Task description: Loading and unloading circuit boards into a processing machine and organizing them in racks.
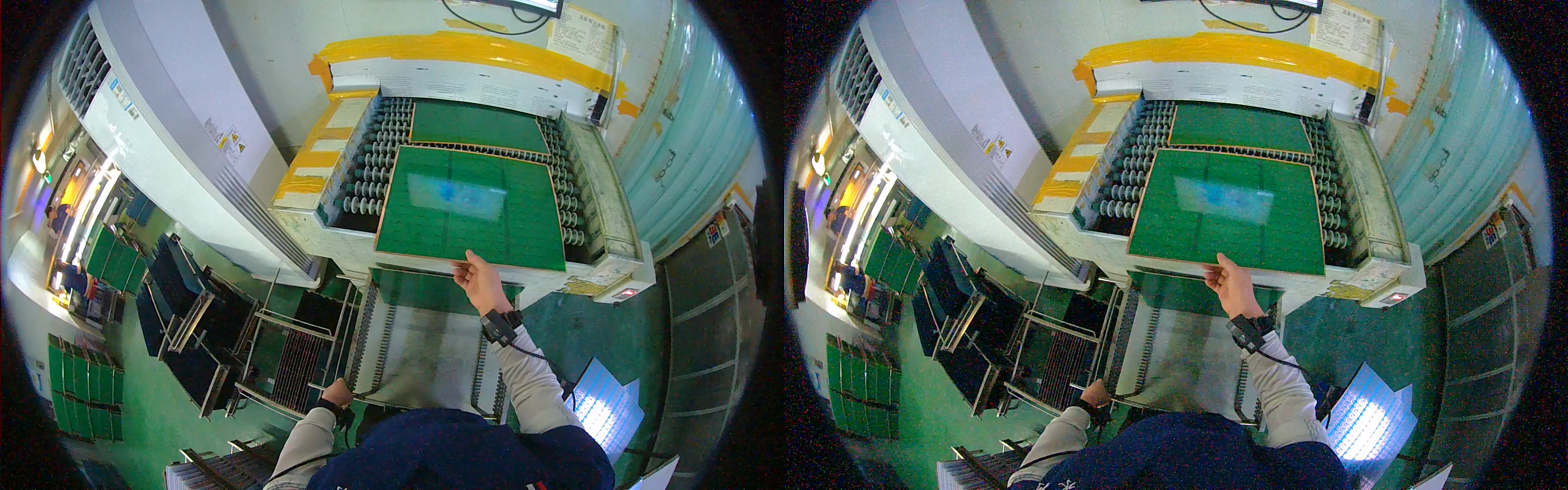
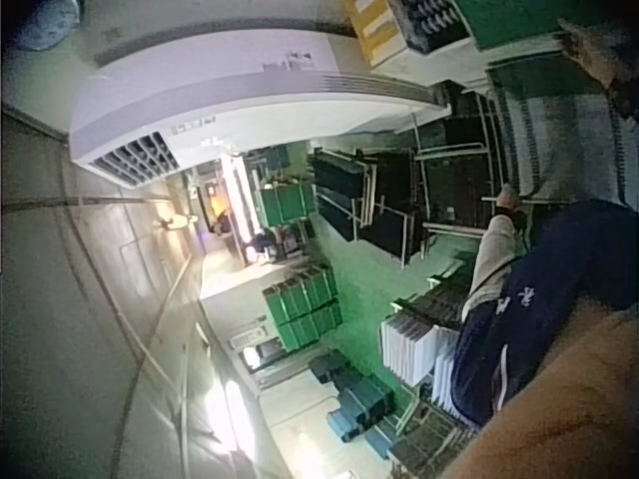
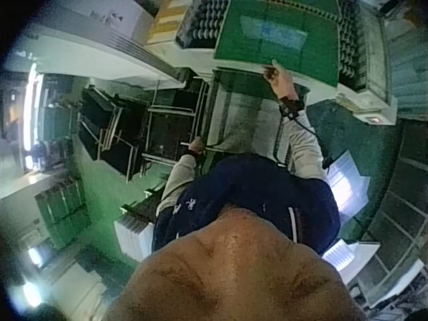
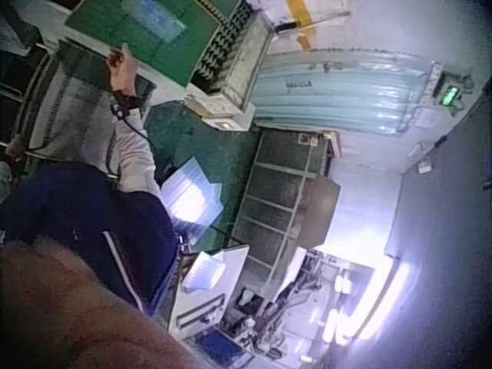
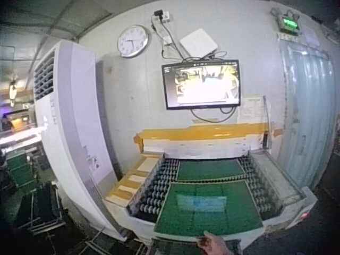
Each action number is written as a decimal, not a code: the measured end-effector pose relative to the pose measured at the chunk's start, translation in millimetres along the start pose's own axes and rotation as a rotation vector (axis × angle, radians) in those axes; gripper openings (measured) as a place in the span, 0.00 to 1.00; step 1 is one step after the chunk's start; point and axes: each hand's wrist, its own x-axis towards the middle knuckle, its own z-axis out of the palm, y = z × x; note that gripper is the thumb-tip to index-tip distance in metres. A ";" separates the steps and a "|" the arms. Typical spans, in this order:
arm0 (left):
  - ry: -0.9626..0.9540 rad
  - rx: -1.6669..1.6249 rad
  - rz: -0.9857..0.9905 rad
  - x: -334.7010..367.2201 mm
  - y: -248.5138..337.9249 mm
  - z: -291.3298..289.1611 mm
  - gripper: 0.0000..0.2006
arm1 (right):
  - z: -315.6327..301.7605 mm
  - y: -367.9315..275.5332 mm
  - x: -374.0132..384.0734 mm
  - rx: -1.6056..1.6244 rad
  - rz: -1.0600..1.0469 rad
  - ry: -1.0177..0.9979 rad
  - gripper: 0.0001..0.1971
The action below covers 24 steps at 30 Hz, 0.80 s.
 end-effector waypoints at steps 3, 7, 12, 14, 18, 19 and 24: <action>0.030 0.242 0.195 47.2 -59.3 41.7 0.16 | 12.0 0.2 0.6 -0.008 0.030 -0.014 0.11; 0.032 0.254 0.227 61.5 -71.7 55.3 0.16 | 12.5 0.8 -1.1 -0.006 0.022 -0.022 0.11; 0.047 0.121 0.156 47.9 -38.9 33.6 0.17 | 2.3 -5.7 -3.4 -0.027 0.000 -0.017 0.11; 0.146 0.137 0.214 60.2 -99.1 67.7 0.16 | 26.4 4.9 5.4 -0.034 0.072 -0.101 0.12; 0.034 0.062 0.082 16.0 -21.4 16.7 0.17 | 3.5 -2.1 2.0 -0.111 0.061 -0.102 0.15; 0.031 0.066 0.072 0.1 -3.5 2.6 0.17 | 2.8 -6.0 -2.1 -0.134 0.061 -0.117 0.16; 0.042 -0.024 0.012 -31.9 5.6 -3.6 0.15 | -7.8 12.2 -6.2 -0.588 -0.091 -0.195 0.17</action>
